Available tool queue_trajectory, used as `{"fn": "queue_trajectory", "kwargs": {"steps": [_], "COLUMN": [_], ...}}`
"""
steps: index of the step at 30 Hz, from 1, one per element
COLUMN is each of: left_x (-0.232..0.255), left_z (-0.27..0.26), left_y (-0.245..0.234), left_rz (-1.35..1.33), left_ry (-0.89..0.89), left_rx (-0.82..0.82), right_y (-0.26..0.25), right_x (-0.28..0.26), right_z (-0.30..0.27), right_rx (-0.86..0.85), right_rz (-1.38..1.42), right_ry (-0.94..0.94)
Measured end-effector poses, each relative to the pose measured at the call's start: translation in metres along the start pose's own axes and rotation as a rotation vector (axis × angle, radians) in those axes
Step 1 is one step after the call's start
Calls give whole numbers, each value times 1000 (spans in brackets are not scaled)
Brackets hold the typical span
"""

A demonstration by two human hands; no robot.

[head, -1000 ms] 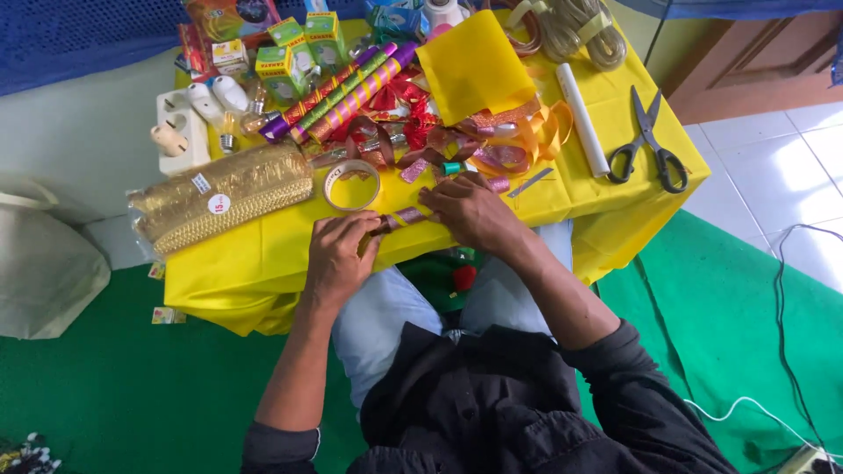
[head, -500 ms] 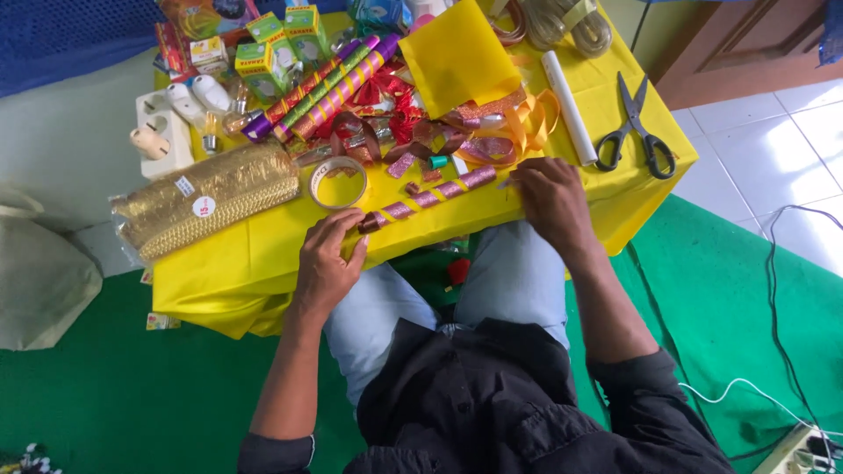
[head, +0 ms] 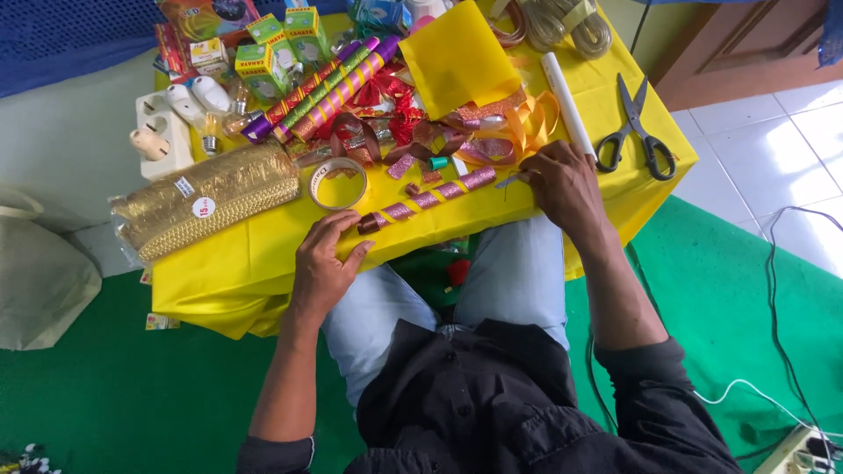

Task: A person is wrapping a cylindrical object with decorative paper and securing it with tape as part of a handicraft task.

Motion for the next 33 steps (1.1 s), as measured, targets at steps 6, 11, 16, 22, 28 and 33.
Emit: {"fn": "queue_trajectory", "kwargs": {"steps": [6,11,16,22,28,33], "left_x": [-4,-3,0,-2,-3,-4], "left_z": [0,0,-1,1,2,1], "left_y": [1,-1,-4,-8,-7,-8], "left_rz": [-19,-17,-25,-67,-104,-118], "left_ry": [-22,-16,-7,-39,-64,-80], "left_rx": [-5,6,18,36,16,18], "right_y": [12,3,-29,-29,-12,-7], "right_x": [12,5,-14,-14,2,1], "right_z": [4,4,9,6,5,7], "right_rx": [-65,-62,-77,-201,-107,-9], "right_rz": [-7,-24,130,692,1039,1304], "right_ry": [26,-6,1,124,326,467]}}
Point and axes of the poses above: each hand's wrist, its own z-axis towards the middle knuckle, its own y-axis out of the palm, x = y × z, the point moved 10 cm from there along z, towards the middle knuckle, and after that the axes turned 3 degrees about -y, right-handed, at the moved point
